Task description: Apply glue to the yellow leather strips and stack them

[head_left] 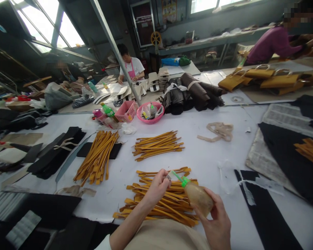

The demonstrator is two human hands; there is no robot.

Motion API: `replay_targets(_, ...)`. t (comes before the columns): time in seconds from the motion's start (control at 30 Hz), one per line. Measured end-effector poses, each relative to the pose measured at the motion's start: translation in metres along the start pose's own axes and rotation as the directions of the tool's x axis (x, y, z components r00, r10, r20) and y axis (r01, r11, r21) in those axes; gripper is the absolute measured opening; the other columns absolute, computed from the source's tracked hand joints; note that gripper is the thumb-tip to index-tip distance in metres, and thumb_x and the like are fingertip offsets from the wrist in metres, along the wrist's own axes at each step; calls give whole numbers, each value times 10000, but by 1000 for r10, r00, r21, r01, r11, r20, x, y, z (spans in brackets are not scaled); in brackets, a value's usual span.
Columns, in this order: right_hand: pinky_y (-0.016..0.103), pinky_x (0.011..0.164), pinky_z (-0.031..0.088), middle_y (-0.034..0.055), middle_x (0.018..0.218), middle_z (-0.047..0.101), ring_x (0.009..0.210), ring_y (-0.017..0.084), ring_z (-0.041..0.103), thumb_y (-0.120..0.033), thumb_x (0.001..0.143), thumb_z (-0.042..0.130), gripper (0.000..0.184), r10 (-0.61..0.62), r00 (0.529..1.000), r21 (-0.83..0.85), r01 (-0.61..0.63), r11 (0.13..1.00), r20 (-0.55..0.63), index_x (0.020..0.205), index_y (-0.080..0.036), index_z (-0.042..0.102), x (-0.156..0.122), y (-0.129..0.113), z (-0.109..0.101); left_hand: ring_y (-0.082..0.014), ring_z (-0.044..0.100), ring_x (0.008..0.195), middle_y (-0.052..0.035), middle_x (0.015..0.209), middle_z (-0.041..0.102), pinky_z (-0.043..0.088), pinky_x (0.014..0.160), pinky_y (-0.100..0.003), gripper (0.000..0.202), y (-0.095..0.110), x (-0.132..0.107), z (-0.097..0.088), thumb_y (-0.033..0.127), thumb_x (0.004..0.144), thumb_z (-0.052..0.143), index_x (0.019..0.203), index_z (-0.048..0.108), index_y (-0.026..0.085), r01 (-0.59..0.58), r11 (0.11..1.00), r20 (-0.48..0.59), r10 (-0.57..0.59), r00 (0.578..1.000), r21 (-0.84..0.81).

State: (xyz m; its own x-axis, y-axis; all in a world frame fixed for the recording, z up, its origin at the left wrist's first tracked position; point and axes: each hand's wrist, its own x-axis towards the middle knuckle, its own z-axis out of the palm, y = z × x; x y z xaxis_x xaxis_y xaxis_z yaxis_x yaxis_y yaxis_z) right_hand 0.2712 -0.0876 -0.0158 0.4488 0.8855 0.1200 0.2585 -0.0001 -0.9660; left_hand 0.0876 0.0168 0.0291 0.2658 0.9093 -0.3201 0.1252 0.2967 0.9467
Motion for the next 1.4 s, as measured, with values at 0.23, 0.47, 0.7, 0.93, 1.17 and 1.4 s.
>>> replay_targets(0.23, 339, 878, 559, 81, 1262, 603, 1063, 247, 633, -379, 746, 812, 589, 126, 987, 105, -115, 988, -103, 1271, -256, 573, 1, 4, 6, -83, 336, 527, 66, 608, 469, 282, 526, -215, 30, -6, 3, -1, 186, 815, 438, 794, 424, 203, 8, 1000, 15, -7, 1000, -26)
replay_targets(0.47, 339, 880, 573, 94, 1247, 612, 1090, 260, 628, -336, 727, 828, 572, 96, 995, 99, -100, 990, 38, 1242, -238, 600, -9, 11, -4, -76, 339, 524, 56, 639, 497, 251, 500, -201, 68, -7, 6, -3, 238, 856, 480, 812, 447, 197, 17, 995, 19, -16, 1000, -93)
replay_targets(0.7, 340, 890, 573, 95, 1275, 591, 1113, 260, 613, -323, 734, 823, 587, 71, 997, 94, -71, 993, 8, 1264, -245, 585, -8, 13, -2, -65, 309, 503, 59, 641, 491, 224, 474, -192, 82, 1, 5, -3, 254, 861, 480, 819, 439, 197, 66, 989, 21, -63, 998, -133)
replay_targets(0.93, 366, 921, 556, 100, 1262, 604, 1109, 265, 622, -331, 724, 827, 587, 138, 989, 157, -128, 979, -56, 1252, -239, 587, -4, 11, 3, -57, 281, 481, 67, 628, 476, 212, 465, -188, 90, 7, 4, -3, 257, 853, 493, 819, 436, 197, 100, 982, 30, -97, 995, -162)
replay_targets(1.17, 403, 945, 538, 101, 1263, 615, 1118, 280, 621, -332, 708, 834, 596, 216, 975, 220, -200, 955, -52, 1240, -227, 587, -4, 8, 8, -54, 286, 475, 71, 625, 473, 211, 466, -185, 100, 7, 4, -2, 265, 850, 508, 824, 439, 198, 114, 977, 32, -110, 993, -178)
replay_targets(1.4, 409, 946, 529, 94, 1249, 630, 1115, 289, 623, -348, 679, 849, 611, 248, 969, 235, -235, 943, -25, 1222, -229, 596, 0, 11, 14, -51, 283, 476, 70, 632, 471, 209, 463, -182, 133, 3, 6, -2, 292, 872, 511, 816, 434, 198, 105, 976, 39, -100, 994, -192)
